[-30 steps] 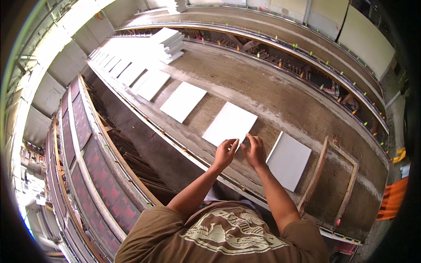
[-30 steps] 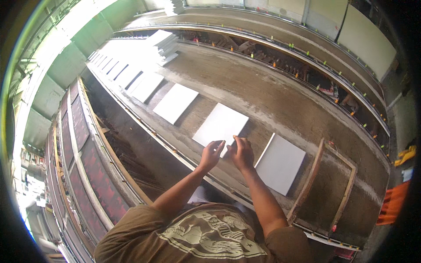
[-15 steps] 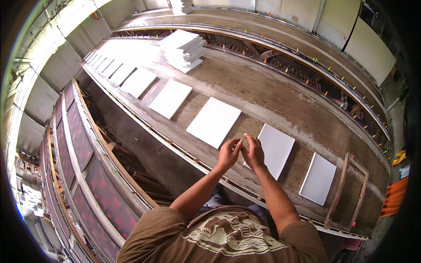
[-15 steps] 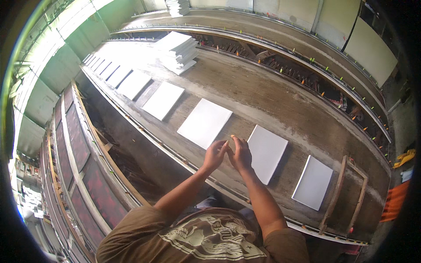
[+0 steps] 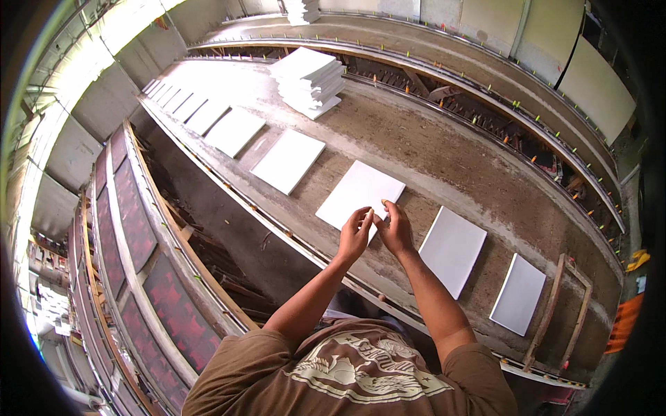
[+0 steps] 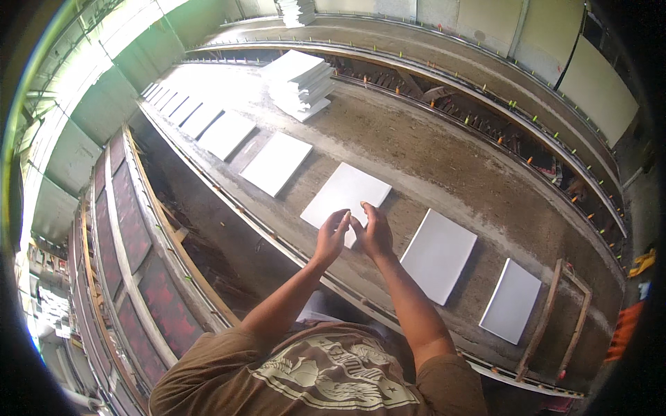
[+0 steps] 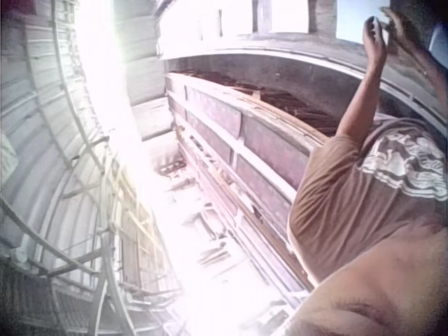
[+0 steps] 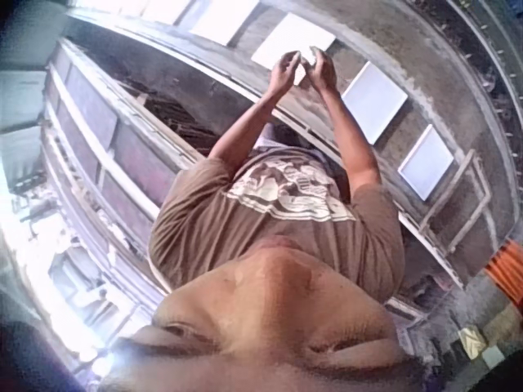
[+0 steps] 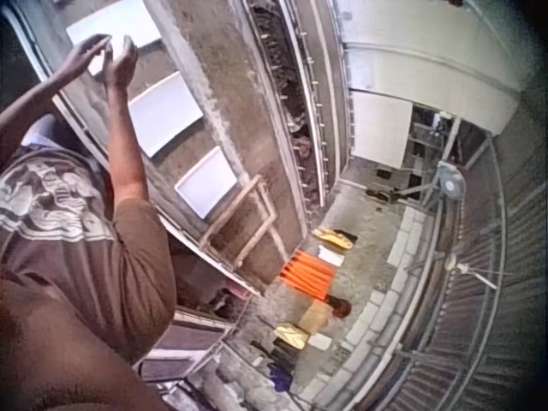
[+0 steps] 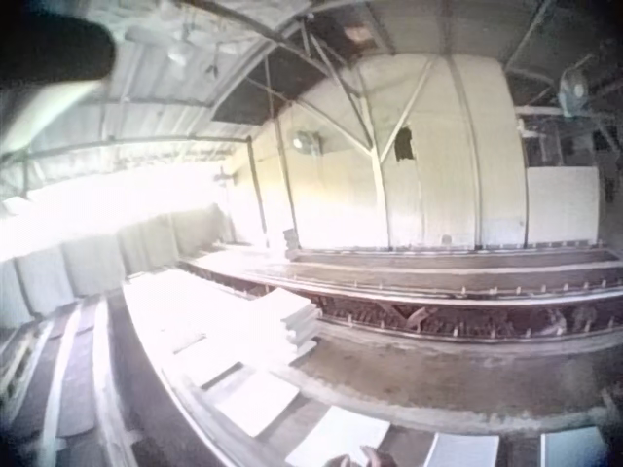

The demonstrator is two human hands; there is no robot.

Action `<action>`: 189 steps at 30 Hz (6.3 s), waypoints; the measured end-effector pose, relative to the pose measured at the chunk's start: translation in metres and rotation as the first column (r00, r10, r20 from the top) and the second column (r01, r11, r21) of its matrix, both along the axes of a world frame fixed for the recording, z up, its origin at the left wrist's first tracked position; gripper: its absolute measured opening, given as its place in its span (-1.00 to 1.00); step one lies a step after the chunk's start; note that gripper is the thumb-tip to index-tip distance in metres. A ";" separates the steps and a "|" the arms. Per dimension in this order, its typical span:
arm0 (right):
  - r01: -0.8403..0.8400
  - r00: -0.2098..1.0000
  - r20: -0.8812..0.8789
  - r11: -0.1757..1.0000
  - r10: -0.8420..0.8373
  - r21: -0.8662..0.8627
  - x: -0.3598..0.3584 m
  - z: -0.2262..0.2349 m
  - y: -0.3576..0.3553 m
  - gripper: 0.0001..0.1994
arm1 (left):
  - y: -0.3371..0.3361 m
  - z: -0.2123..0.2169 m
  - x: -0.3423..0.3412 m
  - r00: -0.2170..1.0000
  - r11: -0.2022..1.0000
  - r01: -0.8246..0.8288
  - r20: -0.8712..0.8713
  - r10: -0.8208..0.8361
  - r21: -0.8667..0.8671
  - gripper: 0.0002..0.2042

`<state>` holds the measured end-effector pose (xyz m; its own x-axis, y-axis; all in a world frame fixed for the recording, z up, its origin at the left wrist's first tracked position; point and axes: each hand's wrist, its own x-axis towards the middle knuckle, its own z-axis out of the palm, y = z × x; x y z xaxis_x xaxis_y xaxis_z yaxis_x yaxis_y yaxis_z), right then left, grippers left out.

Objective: The person repeatedly picks up white square tiles from a stack and places them into a wooden frame on a workbench. The person aligns the tiles within the frame and then removes the frame to repeat the process with a new tile.

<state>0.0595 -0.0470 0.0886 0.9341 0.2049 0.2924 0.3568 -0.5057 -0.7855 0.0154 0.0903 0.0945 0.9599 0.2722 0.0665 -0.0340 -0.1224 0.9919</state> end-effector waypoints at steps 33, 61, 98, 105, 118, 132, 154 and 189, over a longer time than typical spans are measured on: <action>0.661 0.687 -0.318 0.744 -0.653 -0.101 0.514 0.054 0.409 -0.21 | 0.382 0.031 0.494 0.985 0.663 0.000 -0.115 -0.131 -0.749 -0.31; 0.645 0.647 -0.636 0.748 -0.421 0.161 0.507 0.039 0.380 -0.51 | 0.376 0.019 0.522 0.958 0.565 -0.123 -0.247 -0.149 -0.816 0.01; 0.757 0.651 -0.459 0.566 -0.605 0.328 0.405 0.030 0.331 0.11 | 0.352 -0.019 0.444 0.984 0.708 0.102 -0.035 -0.176 -0.699 -0.48; 0.640 0.725 -0.274 0.765 -0.632 -0.070 0.333 0.030 0.159 -0.13 | 0.290 -0.031 0.350 0.908 0.669 0.349 0.062 -0.414 -0.656 -0.49; 0.452 0.882 -0.357 0.768 -0.308 0.453 0.112 -0.013 -0.095 -0.38 | 0.053 -0.062 0.198 0.789 0.631 0.477 -0.017 -0.614 -0.612 -0.45; 0.667 0.745 -0.362 0.618 -0.560 0.417 -0.101 -0.023 -0.317 -0.43 | -0.194 -0.045 0.066 0.639 0.634 0.681 -0.125 -0.759 -0.367 -0.54; 0.797 0.552 -0.448 0.603 -0.703 0.036 -0.243 -0.146 -0.600 0.03 | -0.500 -0.167 -0.032 0.678 0.718 0.689 -0.264 -0.686 -0.099 -0.42; 0.843 0.525 -0.097 0.533 -0.845 -0.079 -0.317 -0.042 -0.907 -0.19 | -0.815 -0.023 -0.179 0.877 0.711 0.471 -0.194 -0.439 0.521 -0.50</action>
<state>-0.2576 -0.9539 0.0470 0.6979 -0.6924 0.1833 -0.3319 -0.5394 -0.7739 -0.1633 -0.7243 0.0720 0.9645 -0.2639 0.0106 -0.1772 -0.6168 0.7669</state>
